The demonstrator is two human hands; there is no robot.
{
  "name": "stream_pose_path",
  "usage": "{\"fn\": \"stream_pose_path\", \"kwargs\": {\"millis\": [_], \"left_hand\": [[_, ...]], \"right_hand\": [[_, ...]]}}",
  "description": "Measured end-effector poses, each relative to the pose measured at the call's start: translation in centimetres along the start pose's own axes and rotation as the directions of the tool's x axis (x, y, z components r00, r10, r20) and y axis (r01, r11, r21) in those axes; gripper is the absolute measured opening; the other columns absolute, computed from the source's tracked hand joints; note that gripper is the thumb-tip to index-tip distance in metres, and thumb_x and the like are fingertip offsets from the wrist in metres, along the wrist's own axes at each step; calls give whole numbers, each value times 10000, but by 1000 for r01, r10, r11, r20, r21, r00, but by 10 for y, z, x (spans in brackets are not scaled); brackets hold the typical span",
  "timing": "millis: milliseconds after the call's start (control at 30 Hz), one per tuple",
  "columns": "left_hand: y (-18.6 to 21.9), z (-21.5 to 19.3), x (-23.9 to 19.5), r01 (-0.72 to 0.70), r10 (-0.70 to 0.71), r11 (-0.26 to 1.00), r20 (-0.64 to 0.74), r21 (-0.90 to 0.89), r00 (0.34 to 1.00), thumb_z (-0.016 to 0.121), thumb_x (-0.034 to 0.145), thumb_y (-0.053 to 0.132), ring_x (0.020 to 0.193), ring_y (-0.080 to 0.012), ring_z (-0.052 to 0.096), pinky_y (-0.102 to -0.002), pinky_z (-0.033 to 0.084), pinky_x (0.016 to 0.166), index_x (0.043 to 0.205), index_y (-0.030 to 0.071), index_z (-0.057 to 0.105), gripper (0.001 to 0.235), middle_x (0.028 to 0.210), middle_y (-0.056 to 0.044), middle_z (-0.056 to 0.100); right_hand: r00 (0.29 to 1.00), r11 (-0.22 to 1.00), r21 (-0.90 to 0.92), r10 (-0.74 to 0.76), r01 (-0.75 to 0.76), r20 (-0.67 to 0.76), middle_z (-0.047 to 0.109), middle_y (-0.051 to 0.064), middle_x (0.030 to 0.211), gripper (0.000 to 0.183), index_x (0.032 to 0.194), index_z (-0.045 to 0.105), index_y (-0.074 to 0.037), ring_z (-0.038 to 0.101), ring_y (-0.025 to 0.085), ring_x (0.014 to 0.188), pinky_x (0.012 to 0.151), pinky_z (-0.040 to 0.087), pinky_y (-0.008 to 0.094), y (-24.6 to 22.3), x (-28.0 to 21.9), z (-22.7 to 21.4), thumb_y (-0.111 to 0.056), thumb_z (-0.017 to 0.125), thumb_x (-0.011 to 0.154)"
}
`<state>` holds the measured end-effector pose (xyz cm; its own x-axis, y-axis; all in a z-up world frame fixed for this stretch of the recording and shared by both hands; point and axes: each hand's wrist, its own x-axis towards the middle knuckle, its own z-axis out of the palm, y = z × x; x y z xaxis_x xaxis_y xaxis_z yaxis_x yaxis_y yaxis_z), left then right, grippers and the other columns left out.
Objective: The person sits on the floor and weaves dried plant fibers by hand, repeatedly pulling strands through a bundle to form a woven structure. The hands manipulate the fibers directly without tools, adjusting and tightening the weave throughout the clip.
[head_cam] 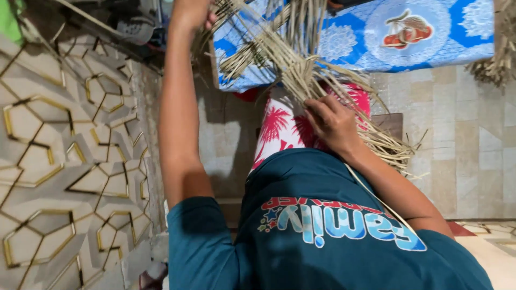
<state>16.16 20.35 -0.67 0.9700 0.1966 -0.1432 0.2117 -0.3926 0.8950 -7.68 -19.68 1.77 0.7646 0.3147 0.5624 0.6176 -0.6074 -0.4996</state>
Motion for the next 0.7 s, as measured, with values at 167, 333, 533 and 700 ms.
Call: {"fn": "stream_pose_path", "kwargs": {"millis": [167, 333, 533, 700], "left_hand": [[3, -14, -113, -281, 300, 934, -56, 222, 952, 715, 945, 203, 576, -217, 709, -353, 557, 598, 800, 143, 777, 169, 577, -37, 673], [-1, -9, -203, -202, 231, 955, -118, 217, 966, 693, 878, 25, 699, -263, 653, -374, 535, 700, 819, 121, 766, 134, 735, -142, 681], [-30, 5, -215, -88, 148, 976, -313, 197, 938, 736, 868, 89, 769, -318, 714, -439, 570, 717, 926, 130, 764, 76, 823, -132, 700], [-21, 7, -207, -285, 323, 943, -277, 170, 905, 671, 929, 79, 725, -239, 669, -367, 540, 676, 983, 125, 756, 110, 858, -95, 660]], "right_hand": [[999, 999, -30, 24, -23, 48, 665, 36, 933, 173, 1103, 780, -174, 704, 278, 750, 668, 578, 378, -8, 4, -9, -196, 806, 933], [999, 996, 82, 38, -40, 31, 655, 130, 988, 151, 1134, 773, -96, 688, 364, 840, 737, 567, 438, -14, 13, -21, -153, 766, 995], [998, 987, 154, 57, -54, -17, 638, 194, 1082, 194, 1197, 776, -22, 673, 426, 994, 851, 544, 488, -12, 29, -36, -64, 793, 1008], [999, 992, 126, 17, -11, -48, 617, 234, 1092, 124, 1176, 766, 52, 653, 407, 1028, 869, 541, 465, -13, 40, -51, 31, 777, 1055]]}}
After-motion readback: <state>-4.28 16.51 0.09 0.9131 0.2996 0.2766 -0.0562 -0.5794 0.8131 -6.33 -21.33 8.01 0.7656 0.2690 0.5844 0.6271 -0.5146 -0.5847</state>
